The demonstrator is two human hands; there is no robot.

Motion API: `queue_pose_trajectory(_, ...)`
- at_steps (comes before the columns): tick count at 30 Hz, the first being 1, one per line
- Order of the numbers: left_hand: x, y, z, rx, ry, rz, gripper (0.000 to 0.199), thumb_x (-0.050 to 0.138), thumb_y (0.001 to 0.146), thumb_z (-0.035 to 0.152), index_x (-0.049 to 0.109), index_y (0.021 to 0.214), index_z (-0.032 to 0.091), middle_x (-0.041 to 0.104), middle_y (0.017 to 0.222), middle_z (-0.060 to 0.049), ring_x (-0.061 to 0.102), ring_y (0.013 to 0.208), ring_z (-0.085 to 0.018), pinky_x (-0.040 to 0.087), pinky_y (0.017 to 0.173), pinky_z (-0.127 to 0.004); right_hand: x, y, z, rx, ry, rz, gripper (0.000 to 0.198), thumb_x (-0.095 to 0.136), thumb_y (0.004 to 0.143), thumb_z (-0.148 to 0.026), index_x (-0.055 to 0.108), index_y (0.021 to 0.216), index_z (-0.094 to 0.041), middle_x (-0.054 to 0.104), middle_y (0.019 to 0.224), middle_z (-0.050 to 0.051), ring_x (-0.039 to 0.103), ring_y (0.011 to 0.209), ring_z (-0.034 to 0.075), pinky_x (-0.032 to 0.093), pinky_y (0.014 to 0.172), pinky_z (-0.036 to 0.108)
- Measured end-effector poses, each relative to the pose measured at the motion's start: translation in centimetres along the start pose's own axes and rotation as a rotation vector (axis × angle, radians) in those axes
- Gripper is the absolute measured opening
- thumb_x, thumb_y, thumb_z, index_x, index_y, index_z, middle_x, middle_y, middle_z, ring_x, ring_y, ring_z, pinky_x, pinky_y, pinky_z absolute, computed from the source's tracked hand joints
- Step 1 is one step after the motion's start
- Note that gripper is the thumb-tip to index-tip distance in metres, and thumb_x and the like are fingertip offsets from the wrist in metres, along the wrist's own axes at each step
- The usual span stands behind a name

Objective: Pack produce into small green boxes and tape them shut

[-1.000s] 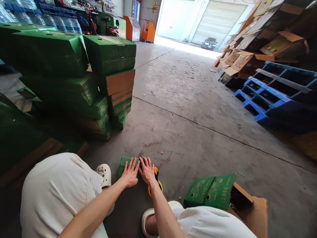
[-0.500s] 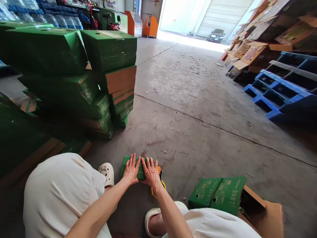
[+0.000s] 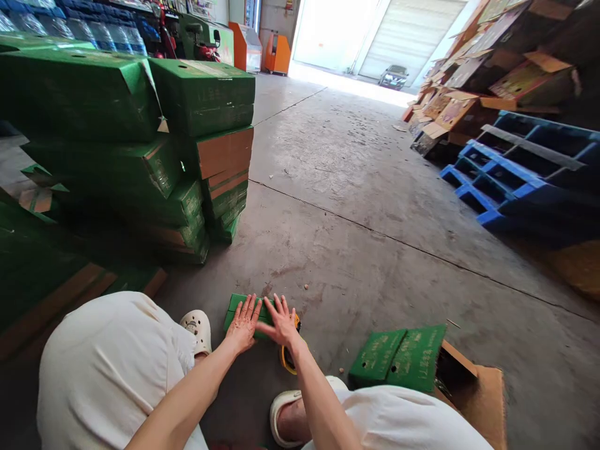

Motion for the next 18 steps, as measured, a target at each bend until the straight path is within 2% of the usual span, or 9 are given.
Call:
queue_pose_trajectory(2,-0.1,-0.1,0.1,0.009,-0.007,0.013,0.137,0.086,0.071,0.035,-0.003,0.173,0.014,-0.003,0.177,-0.023,-0.005,0.165,-0.039,0.012,0.133,-0.060,-2.0,-0.3,3.4,0.277,0.233,0.224,0.060,0.053,0.099,-0.056,0.060,0.151,-0.026,0.047,0.167,0.013,0.037,0.157,0.034,0.029,0.125,0.056)
queue_pose_trajectory(4,-0.1,-0.2,0.2,0.015,-0.004,0.021,0.137,0.087,0.072,0.035,-0.003,0.173,0.013,-0.002,0.177,-0.024,-0.004,0.165,-0.039,0.012,0.133,-0.060,-2.5,-2.5,6.9,0.573,0.367,0.392,0.053,0.043,0.103,-0.048,0.070,0.135,-0.016,0.065,0.148,0.020,0.058,0.140,0.033,0.043,0.115,0.045)
queue_pose_trajectory(6,0.0,-0.2,0.2,0.009,0.005,0.028,0.139,0.088,0.071,0.035,-0.005,0.173,0.014,-0.002,0.177,-0.024,-0.004,0.165,-0.039,0.013,0.133,-0.061,-1.2,-5.0,8.9,0.752,0.389,0.378,0.049,0.041,0.102,-0.042,0.074,0.119,-0.010,0.074,0.128,0.026,0.070,0.122,0.037,0.051,0.102,0.042)
queue_pose_trajectory(9,0.1,-0.1,0.1,0.002,0.003,0.041,0.142,0.089,0.070,0.036,-0.007,0.172,0.015,-0.001,0.177,-0.023,-0.003,0.165,-0.038,0.014,0.133,-0.060,2.1,-7.7,9.6,0.869,0.389,0.278,0.038,0.047,0.099,-0.035,0.075,0.103,-0.011,0.078,0.112,0.027,0.075,0.111,0.039,0.054,0.090,0.040)
queue_pose_trajectory(11,0.1,-0.1,0.1,0.005,0.002,0.039,0.141,0.089,0.070,0.036,-0.006,0.172,0.015,-0.002,0.177,-0.023,-0.003,0.165,-0.038,0.014,0.133,-0.059,4.1,-8.5,9.3,0.909,0.384,0.236,0.036,0.048,0.100,-0.038,0.072,0.109,-0.012,0.078,0.115,0.026,0.075,0.113,0.036,0.054,0.088,0.037)
queue_pose_trajectory(15,0.0,-0.1,0.2,0.008,0.000,0.036,0.140,0.089,0.071,0.042,-0.003,0.173,0.015,-0.003,0.177,-0.023,-0.005,0.166,-0.038,0.011,0.133,-0.058,6.5,-8.7,9.4,0.986,0.354,0.154,0.056,0.048,0.101,-0.057,0.060,0.128,-0.009,0.075,0.121,0.031,0.075,0.115,0.039,0.055,0.088,0.042)
queue_pose_trajectory(18,-0.5,0.3,0.1,-0.038,-0.023,0.014,0.144,0.092,0.066,0.052,0.002,0.174,0.019,-0.004,0.178,-0.023,-0.007,0.165,-0.041,0.013,0.132,-0.061,7.2,-8.0,9.5,0.929,0.336,0.112,0.054,0.046,0.102,-0.057,0.059,0.125,-0.010,0.075,0.118,0.034,0.075,0.113,0.042,0.055,0.088,0.047)
Point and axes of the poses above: each hand's wrist, its own y-axis towards the middle knuckle, its own x-axis out of the palm, z = x × y, the point moved 8 cm from there along y, towards the middle knuckle
